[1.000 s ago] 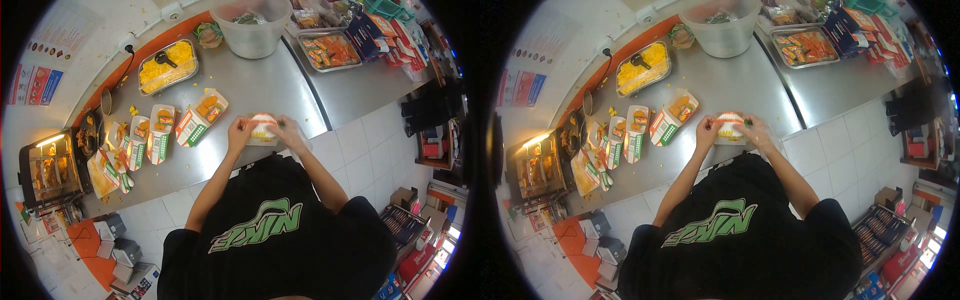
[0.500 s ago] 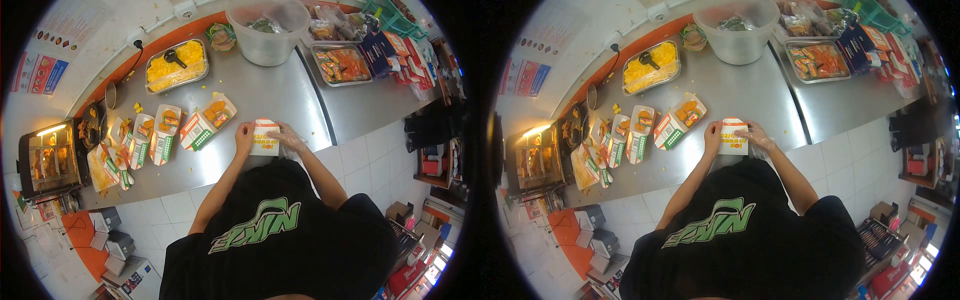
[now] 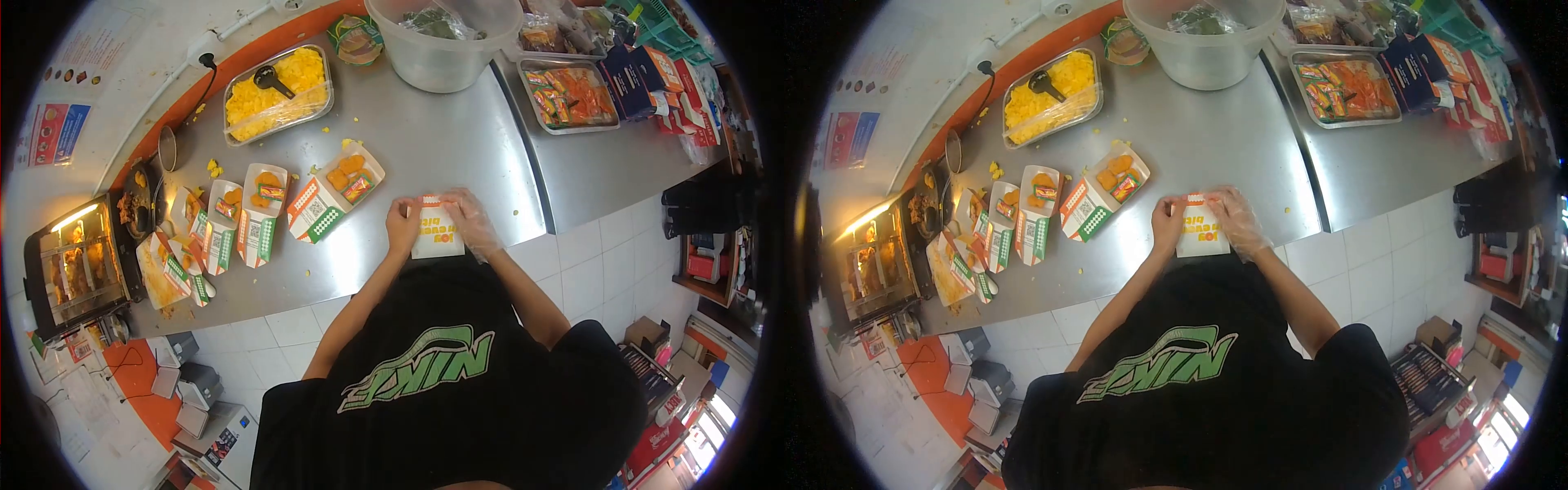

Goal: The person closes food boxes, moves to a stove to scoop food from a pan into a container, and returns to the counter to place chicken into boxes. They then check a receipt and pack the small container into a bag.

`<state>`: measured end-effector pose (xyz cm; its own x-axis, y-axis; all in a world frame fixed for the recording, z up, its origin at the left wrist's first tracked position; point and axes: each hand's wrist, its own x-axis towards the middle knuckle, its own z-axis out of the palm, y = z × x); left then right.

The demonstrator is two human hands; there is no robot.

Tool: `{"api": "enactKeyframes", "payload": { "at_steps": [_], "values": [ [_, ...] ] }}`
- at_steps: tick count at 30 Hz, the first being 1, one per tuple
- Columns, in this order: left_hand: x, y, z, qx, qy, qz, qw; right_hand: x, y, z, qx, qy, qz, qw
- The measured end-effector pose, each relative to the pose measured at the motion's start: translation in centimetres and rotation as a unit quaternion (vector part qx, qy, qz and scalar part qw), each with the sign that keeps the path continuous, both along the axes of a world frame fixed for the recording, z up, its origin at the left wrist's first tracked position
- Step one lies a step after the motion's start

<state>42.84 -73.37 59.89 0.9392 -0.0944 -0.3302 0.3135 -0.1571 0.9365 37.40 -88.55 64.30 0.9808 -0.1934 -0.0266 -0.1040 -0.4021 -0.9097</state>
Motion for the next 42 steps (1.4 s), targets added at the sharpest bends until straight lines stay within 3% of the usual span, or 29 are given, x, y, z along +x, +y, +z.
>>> {"api": "enactKeyframes", "payload": {
  "at_steps": [4,7,8,9,10,12,16,18,19,21,24,25,26,28,32,36,39,40,42],
  "values": [
    [-0.5,0.4,-0.1,-0.017,-0.022,-0.016,0.999,-0.7,-0.1,-0.6,0.005,-0.088,0.057,0.995],
    [-0.9,1.0,3.7,0.085,-0.103,-0.07,0.989,-1.6,-0.1,-0.2,-0.058,-0.092,0.067,0.992],
    [-0.6,1.3,4.7,0.14,-0.277,-0.128,0.942,-1.5,-0.1,-0.1,-0.069,-0.107,0.078,0.989],
    [-0.5,1.5,5.1,0.189,-0.44,-0.182,0.859,-1.6,-0.1,-0.1,-0.08,-0.121,0.089,0.985],
    [-0.7,1.6,4.6,0.19,-0.437,-0.183,0.86,-1.6,-0.1,-0.3,-0.079,-0.119,0.09,0.986],
    [-0.7,1.6,3.2,0.093,-0.334,-0.229,0.91,-1.6,0.0,-1.1,-0.063,-0.127,0.106,0.984],
    [-1.1,1.8,2.1,0.151,-0.306,-0.238,0.909,-1.8,-0.2,-2.1,-0.088,-0.102,0.13,0.982],
    [-1.5,1.8,2.3,0.154,-0.203,-0.22,0.942,-2.0,-0.1,-1.9,-0.07,-0.061,0.117,0.989],
    [-1.7,1.8,2.3,0.153,-0.207,-0.219,0.941,-2.0,-0.1,-1.8,-0.073,-0.065,0.117,0.988],
    [-1.8,1.7,3.2,0.056,-0.153,-0.117,0.98,-2.0,0.1,-1.0,-0.034,-0.035,0.064,0.997],
    [-0.4,1.7,2.0,0.038,-0.097,-0.116,0.988,-2.5,0.5,-0.3,-0.034,0.032,0.019,0.999],
    [0.8,2.3,1.6,0.013,-0.022,-0.208,0.978,-2.7,0.5,-0.2,-0.033,0.033,0.017,0.999],
    [1.8,2.5,1.9,0.013,-0.02,-0.21,0.977,-2.8,0.4,0.1,-0.017,0.059,0.045,0.997],
    [4.0,2.0,3.1,-0.038,0.258,-0.326,0.909,-3.0,0.2,0.1,-0.003,0.084,0.072,0.994],
    [5.6,1.4,2.5,-0.026,0.296,-0.414,0.86,-3.0,0.3,-0.9,-0.037,0.007,0.084,0.996],
    [5.1,1.5,1.2,-0.1,0.35,-0.374,0.853,-2.7,0.0,-0.3,-0.085,-0.011,0.102,0.991],
    [5.1,0.9,1.7,-0.033,0.321,-0.386,0.864,-2.0,0.2,-1.4,-0.01,-0.065,0.109,0.992],
    [5.1,0.9,2.2,0.017,0.303,-0.377,0.875,-2.3,-0.1,-1.6,-0.008,-0.062,0.111,0.992],
    [4.9,1.8,2.6,0.069,0.288,-0.365,0.883,-2.3,0.0,0.1,0.048,0.079,0.096,0.991]
  ]
}}
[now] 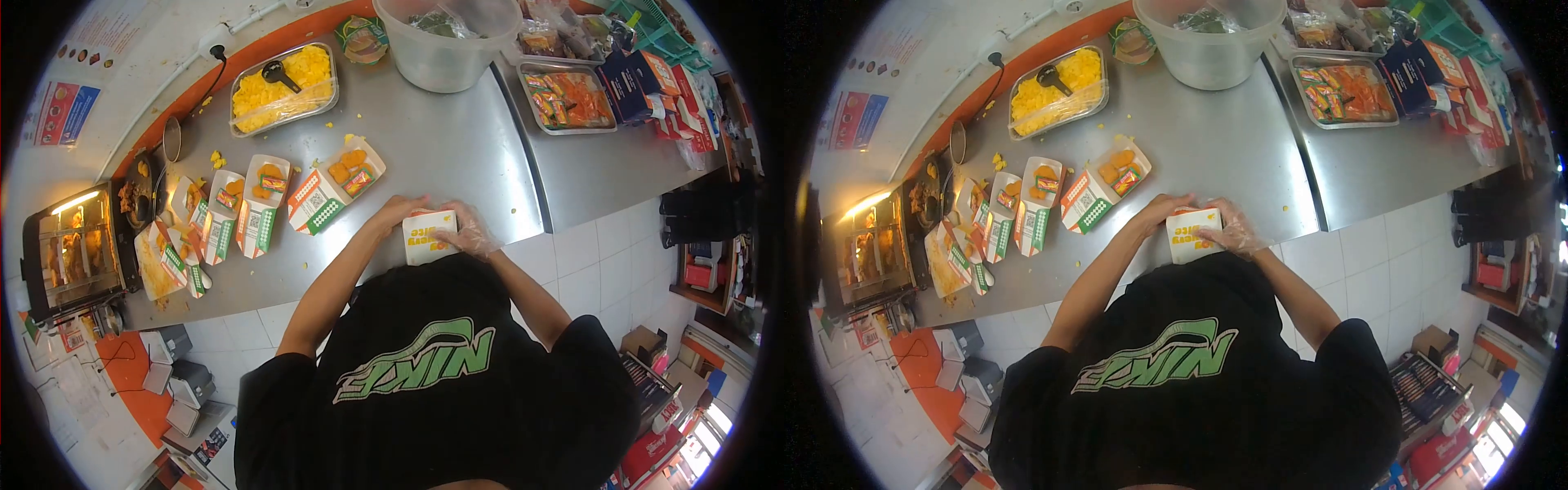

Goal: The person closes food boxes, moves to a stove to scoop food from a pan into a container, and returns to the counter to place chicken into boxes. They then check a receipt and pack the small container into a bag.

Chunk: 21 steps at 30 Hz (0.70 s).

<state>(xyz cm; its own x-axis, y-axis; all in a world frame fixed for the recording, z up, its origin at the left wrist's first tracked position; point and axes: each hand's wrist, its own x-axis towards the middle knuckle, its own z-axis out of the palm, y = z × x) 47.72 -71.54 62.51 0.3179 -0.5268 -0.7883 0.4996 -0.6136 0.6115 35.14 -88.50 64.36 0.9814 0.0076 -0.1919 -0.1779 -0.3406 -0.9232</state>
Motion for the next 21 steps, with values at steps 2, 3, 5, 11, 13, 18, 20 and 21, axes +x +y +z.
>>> {"api": "enactKeyframes", "payload": {
  "at_steps": [2,3,5,11,13,18,20,21],
  "values": [
    [0.6,1.6,0.2,-0.017,0.017,0.016,1.0,0.2,0.1,-0.5,-0.009,-0.019,-0.006,1.0],
    [0.3,1.8,0.2,-0.014,0.019,0.018,1.0,0.0,0.2,-0.7,-0.02,-0.034,-0.012,0.999],
    [-0.6,2.3,0.3,-0.111,0.034,0.073,0.991,-0.1,0.4,-0.6,-0.013,-0.02,-0.014,1.0],
    [-0.5,2.8,-0.3,-0.158,0.0,0.069,0.985,0.5,0.4,0.1,-0.086,-0.087,-0.003,0.992],
    [-0.4,2.7,-0.9,-0.155,-0.017,0.057,0.986,0.5,0.4,-0.4,-0.082,-0.079,0.0,0.994],
    [0.1,2.6,-0.5,-0.164,0.003,0.043,0.985,0.3,0.2,-0.2,-0.085,-0.06,-0.002,0.995],
    [0.3,2.6,-0.3,-0.183,0.01,0.046,0.982,0.5,0.1,-0.8,-0.077,-0.071,-0.001,0.995],
    [0.3,2.6,-0.1,-0.182,0.011,0.046,0.982,0.4,0.1,-1.0,-0.068,-0.081,0.001,0.994]
  ]
}}
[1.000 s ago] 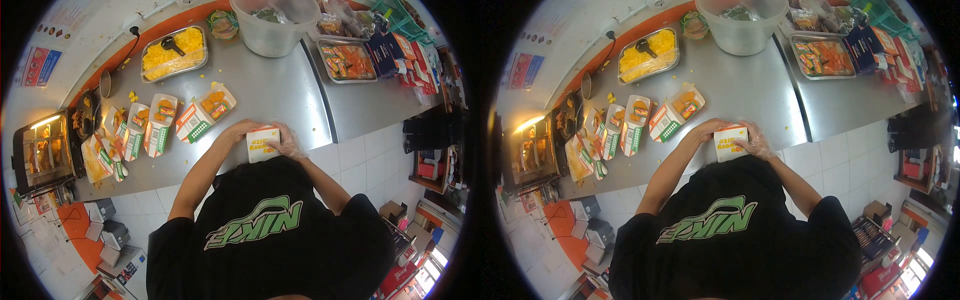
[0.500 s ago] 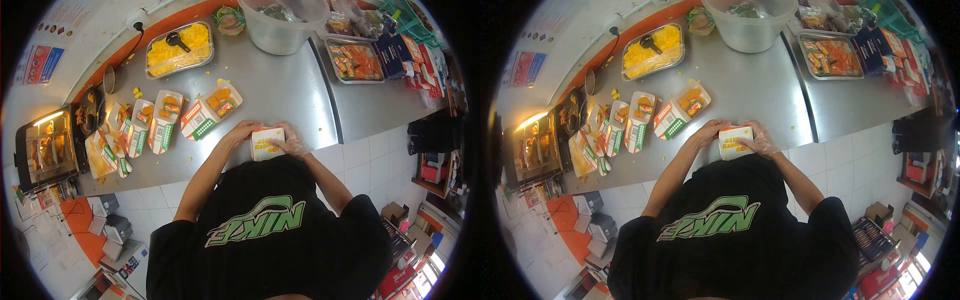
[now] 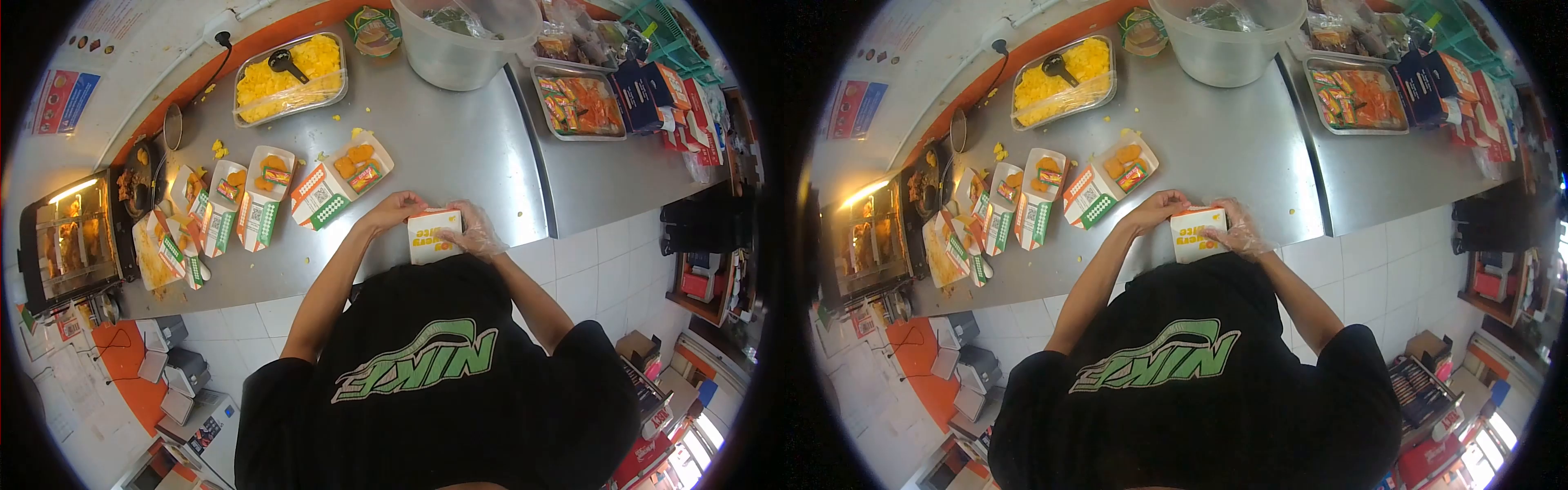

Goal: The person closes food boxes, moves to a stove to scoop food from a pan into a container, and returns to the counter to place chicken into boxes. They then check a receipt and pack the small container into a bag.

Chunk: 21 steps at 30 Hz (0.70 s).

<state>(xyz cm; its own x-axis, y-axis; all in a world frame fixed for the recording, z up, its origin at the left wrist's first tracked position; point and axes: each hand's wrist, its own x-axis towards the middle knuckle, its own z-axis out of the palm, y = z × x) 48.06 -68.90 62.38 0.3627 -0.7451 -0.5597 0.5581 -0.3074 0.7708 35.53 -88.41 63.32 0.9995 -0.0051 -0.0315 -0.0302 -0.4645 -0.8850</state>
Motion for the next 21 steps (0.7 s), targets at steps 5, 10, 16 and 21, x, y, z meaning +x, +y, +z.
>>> {"api": "enactKeyframes", "payload": {
  "at_steps": [5,10,16,21],
  "values": [
    [0.5,0.0,-0.1,0.0,-0.041,-0.018,0.999,-0.2,0.0,0.0,0.015,0.031,-0.006,0.999],
    [0.0,-0.1,0.1,-0.038,0.044,0.006,0.998,-0.4,-0.1,-0.2,0.021,0.044,-0.005,0.999],
    [-1.1,0.3,-0.4,0.017,-0.184,0.059,0.981,0.1,0.1,0.5,-0.034,-0.049,0.008,0.998],
    [-5.7,0.6,-0.4,0.01,-0.529,0.146,0.836,0.5,0.2,-1.1,-0.128,-0.079,0.019,0.988]
  ]
}}
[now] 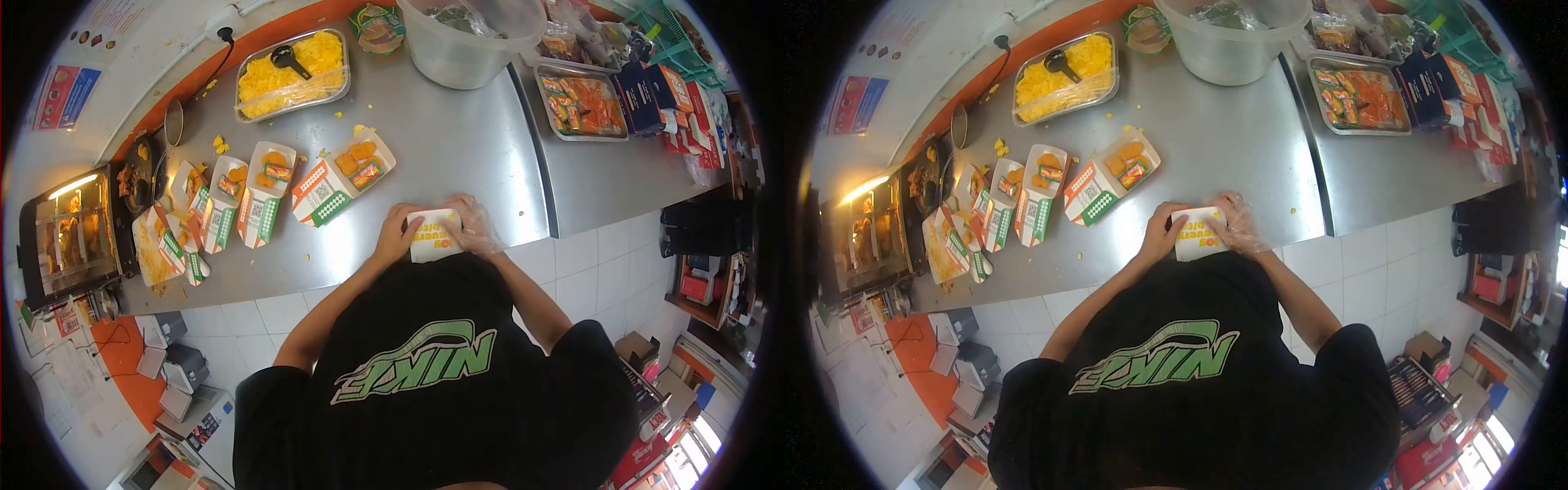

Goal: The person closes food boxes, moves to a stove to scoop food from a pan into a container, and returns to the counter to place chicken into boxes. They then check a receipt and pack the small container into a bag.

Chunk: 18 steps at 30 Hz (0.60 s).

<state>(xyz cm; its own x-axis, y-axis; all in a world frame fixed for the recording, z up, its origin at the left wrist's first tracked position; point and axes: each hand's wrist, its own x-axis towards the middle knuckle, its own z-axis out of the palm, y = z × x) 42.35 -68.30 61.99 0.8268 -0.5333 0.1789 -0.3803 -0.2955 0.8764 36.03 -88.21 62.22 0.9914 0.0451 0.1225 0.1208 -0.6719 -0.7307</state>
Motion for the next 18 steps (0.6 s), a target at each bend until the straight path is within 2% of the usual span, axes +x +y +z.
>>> {"api": "enactKeyframes", "payload": {
  "at_steps": [2,4,6,7,9,10,12,13,15,16,17,18],
  "values": [
    [-0.3,-0.1,-1.1,-0.028,0.072,0.045,0.996,0.0,0.0,0.5,-0.008,0.007,0.003,1.0],
    [0.1,-0.5,-1.0,-0.027,0.085,0.035,0.995,0.6,0.1,2.1,-0.025,0.002,0.0,1.0],
    [1.1,-1.7,-0.4,0.019,0.042,0.049,0.998,1.1,0.5,3.5,-0.093,-0.049,-0.049,0.993],
    [1.9,-2.9,-0.5,0.014,0.035,0.057,0.998,1.4,0.2,4.5,-0.097,-0.057,-0.041,0.993],
    [2.6,-5.7,-1.5,0.025,-0.065,0.044,0.997,0.9,-0.1,5.9,-0.197,-0.055,-0.022,0.979],
    [2.4,-6.9,-1.6,0.028,-0.064,0.051,0.996,0.4,-1.0,5.4,-0.194,-0.056,-0.014,0.979],
    [3.9,-9.1,-0.5,-0.065,0.037,0.081,0.994,1.6,-3.4,4.9,-0.248,-0.001,-0.167,0.954],
    [4.4,-8.9,0.3,-0.07,0.029,0.094,0.993,2.3,-3.9,5.1,-0.25,-0.013,-0.156,0.955],
    [3.3,-7.2,4.8,-0.117,-0.015,-0.011,0.993,2.3,-3.6,7.9,-0.19,-0.093,-0.2,0.957],
    [2.3,-5.8,6.7,-0.115,-0.014,-0.005,0.993,2.1,-2.8,8.7,-0.187,-0.093,-0.194,0.959],
    [1.8,-4.2,8.6,-0.068,-0.037,-0.026,0.997,2.3,-1.3,9.5,-0.075,-0.009,-0.129,0.989],
    [1.5,-2.5,9.6,-0.019,-0.059,-0.046,0.997,2.7,0.2,10.1,0.04,0.076,-0.06,0.995]
  ]
}}
